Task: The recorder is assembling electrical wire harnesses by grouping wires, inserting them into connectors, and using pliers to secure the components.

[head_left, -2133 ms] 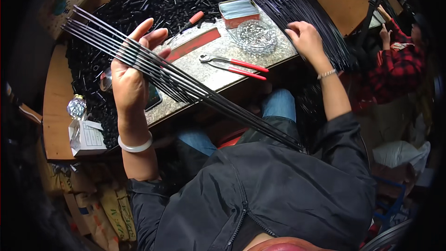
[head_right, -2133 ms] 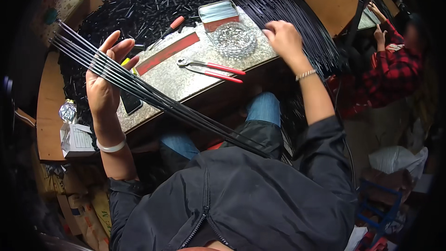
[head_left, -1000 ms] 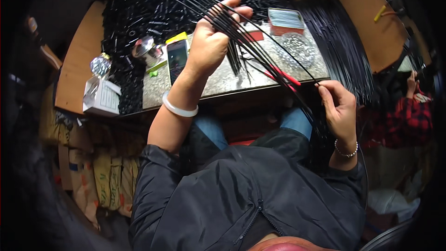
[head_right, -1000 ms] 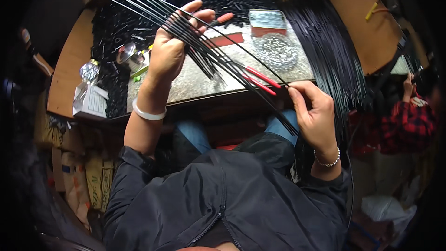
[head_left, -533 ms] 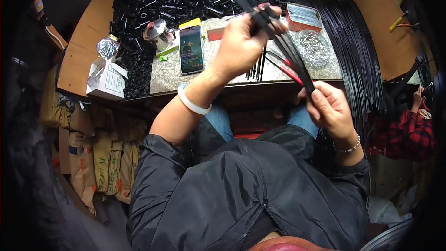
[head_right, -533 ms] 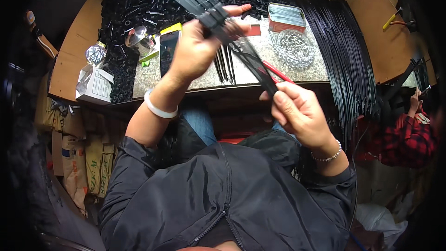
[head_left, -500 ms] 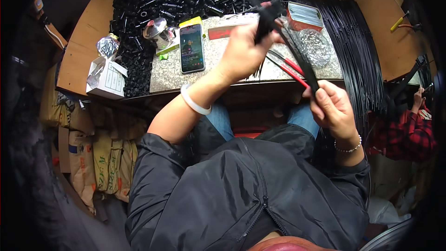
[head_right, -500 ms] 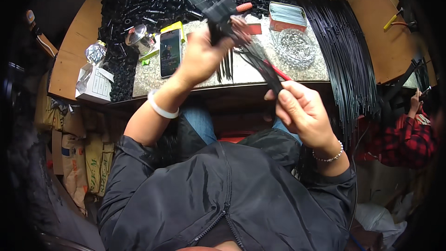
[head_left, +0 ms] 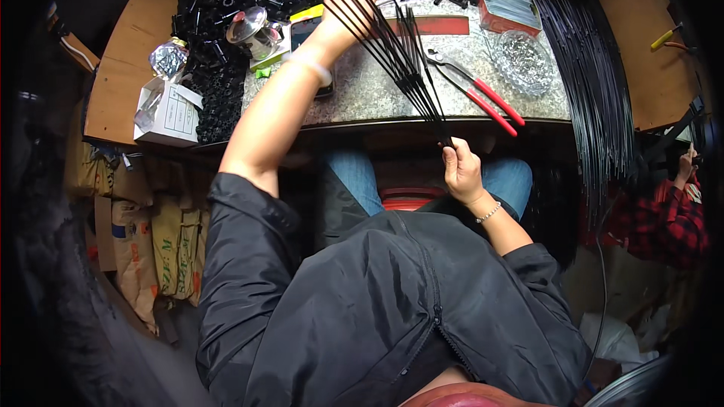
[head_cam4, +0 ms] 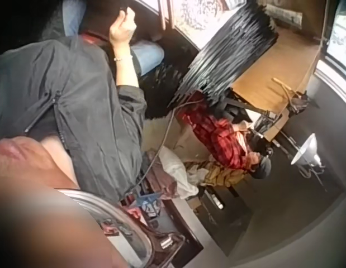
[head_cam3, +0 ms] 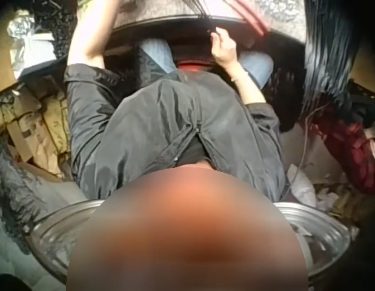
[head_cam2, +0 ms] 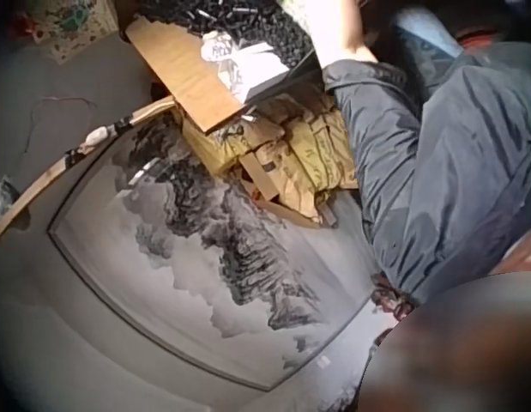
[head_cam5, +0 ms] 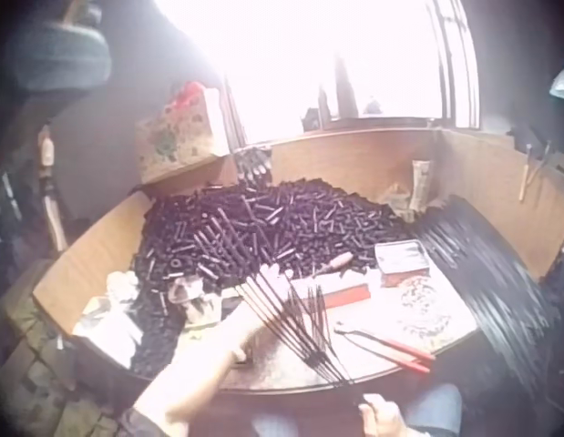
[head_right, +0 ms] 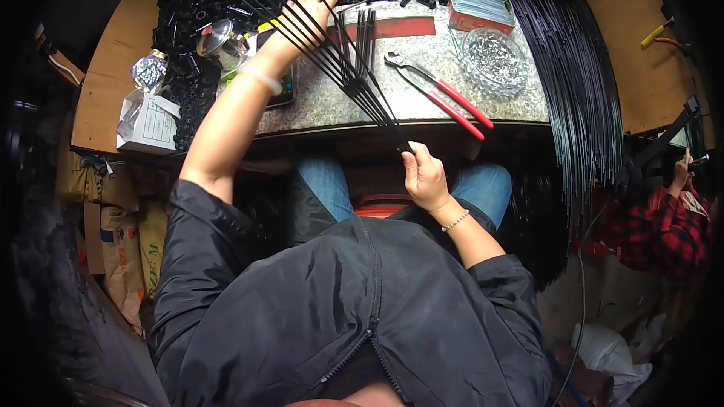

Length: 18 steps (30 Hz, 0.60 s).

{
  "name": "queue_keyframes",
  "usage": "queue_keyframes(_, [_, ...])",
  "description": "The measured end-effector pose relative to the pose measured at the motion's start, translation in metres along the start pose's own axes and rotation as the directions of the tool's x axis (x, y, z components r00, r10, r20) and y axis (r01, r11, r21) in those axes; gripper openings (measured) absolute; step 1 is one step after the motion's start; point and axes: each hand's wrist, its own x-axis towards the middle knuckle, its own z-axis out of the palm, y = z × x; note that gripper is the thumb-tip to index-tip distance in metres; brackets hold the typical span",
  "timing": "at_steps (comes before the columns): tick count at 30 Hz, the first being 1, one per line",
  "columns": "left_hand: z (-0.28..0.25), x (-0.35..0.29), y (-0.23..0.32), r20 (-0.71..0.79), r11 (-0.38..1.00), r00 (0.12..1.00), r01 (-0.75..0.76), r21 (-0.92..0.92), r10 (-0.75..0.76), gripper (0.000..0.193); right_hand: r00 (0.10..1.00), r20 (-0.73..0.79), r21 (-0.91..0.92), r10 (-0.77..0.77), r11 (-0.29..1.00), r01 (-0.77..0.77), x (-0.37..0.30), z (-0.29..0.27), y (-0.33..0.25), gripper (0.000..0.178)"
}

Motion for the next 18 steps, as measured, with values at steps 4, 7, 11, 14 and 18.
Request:
queue_keyframes(4, [-0.038,-0.053,0.016,-0.056,0.818,0.897,-0.423,-0.389,0.438,0.106,0.999,0.022,-0.023,0.036,0.999,-0.036,-0.009,0.008,0.027,0.015])
queue_keyframes(7, [-0.039,-0.089,0.051,-0.284,0.521,0.854,-0.497,-0.694,0.437,0.079,0.997,0.067,-0.031,0.027,0.999,-0.025,-0.013,0.014,0.041,0.016])
queue_keyframes(11, [-0.017,-0.107,0.074,-0.396,0.386,0.843,-0.524,-0.759,0.364,0.02,0.984,0.168,-0.294,-0.064,0.949,0.112,-0.001,0.01,0.035,0.023])
queue_keyframes(14, [-0.006,-0.117,0.08,-0.38,0.488,0.764,-0.632,-0.602,0.522,0.039,0.903,0.426,-0.383,0.056,0.915,0.124,0.022,-0.021,-0.002,0.031])
queue_keyframes(18, [-0.007,-0.127,0.081,-0.312,0.533,0.78,-0.606,-0.59,0.542,0.062,0.624,0.724,-0.137,0.293,0.948,-0.286,0.077,-0.088,-0.058,0.028])
